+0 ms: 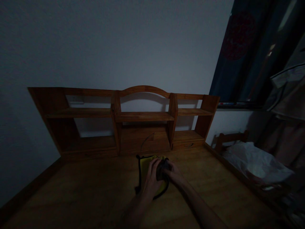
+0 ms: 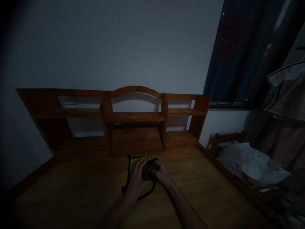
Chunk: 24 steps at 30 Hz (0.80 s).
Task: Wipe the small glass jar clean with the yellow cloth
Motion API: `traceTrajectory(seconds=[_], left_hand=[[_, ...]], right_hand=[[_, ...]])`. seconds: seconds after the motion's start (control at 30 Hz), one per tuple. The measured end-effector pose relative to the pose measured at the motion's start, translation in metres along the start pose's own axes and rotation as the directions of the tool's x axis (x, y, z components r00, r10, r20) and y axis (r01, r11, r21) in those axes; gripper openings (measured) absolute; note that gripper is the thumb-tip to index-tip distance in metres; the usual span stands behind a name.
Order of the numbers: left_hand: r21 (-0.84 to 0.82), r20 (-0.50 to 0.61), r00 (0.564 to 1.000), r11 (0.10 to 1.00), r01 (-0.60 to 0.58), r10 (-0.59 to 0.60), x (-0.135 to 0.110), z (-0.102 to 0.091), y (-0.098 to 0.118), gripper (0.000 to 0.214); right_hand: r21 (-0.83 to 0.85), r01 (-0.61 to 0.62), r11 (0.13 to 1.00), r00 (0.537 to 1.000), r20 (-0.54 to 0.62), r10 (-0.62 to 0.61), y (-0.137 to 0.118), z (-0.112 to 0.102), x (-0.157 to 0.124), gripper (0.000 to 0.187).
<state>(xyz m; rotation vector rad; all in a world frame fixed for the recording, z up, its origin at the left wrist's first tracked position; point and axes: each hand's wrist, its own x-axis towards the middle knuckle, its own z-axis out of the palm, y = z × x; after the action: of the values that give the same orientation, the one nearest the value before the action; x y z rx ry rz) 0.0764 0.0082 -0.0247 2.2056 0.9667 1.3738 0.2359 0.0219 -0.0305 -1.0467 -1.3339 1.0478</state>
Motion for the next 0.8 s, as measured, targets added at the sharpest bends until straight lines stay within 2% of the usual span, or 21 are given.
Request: traceTrajectory(seconds=[0.1, 0.23, 0.3, 0.37, 0.5, 0.63, 0.73, 0.8], left_hand=[[0.033, 0.048, 0.999, 0.999, -0.014, 0.013, -0.001, 0.0, 0.0, 0.071], [0.02, 0.002, 1.0, 1.0, -0.006, 0.006, -0.001, 0.0, 0.001, 0.07], [0.022, -0.023, 1.0, 1.0, -0.005, 0.006, 0.0, 0.001, 0.002, 0.071], [0.024, -0.041, 0.999, 1.0, -0.011, 0.012, 0.0, 0.002, 0.003, 0.071], [-0.008, -0.098, 0.994, 0.999, 0.036, -0.036, 0.002, 0.003, 0.0, 0.072], [-0.045, -0.143, 0.985, 0.995, 0.092, -0.098, 0.003, 0.001, -0.006, 0.07], [-0.042, -0.155, 0.987, 0.998, 0.04, -0.046, 0.003, 0.001, -0.004, 0.066], [-0.04, -0.15, 0.989, 0.999, -0.017, 0.011, 0.002, 0.001, 0.0, 0.063]], right_hand=[[-0.218, 0.104, 0.97, 0.993, -0.039, -0.115, -0.001, 0.0, -0.004, 0.022], [-0.539, 0.206, 0.817, 0.965, -0.029, -0.262, -0.005, -0.006, -0.01, 0.019], [-0.592, 0.235, 0.771, 0.959, 0.011, -0.284, -0.009, -0.01, -0.012, 0.019], [-0.59, 0.233, 0.773, 0.963, 0.03, -0.267, -0.012, -0.012, -0.013, 0.02], [-0.45, 0.17, 0.877, 0.98, -0.013, -0.197, -0.016, -0.005, -0.009, 0.025], [-0.125, 0.041, 0.991, 0.996, -0.074, -0.051, -0.016, 0.01, -0.006, 0.027], [0.194, -0.09, 0.977, 0.995, -0.024, 0.096, -0.013, 0.016, -0.009, 0.042], [0.311, -0.139, 0.94, 0.99, 0.051, 0.129, -0.012, 0.016, -0.012, 0.04]])
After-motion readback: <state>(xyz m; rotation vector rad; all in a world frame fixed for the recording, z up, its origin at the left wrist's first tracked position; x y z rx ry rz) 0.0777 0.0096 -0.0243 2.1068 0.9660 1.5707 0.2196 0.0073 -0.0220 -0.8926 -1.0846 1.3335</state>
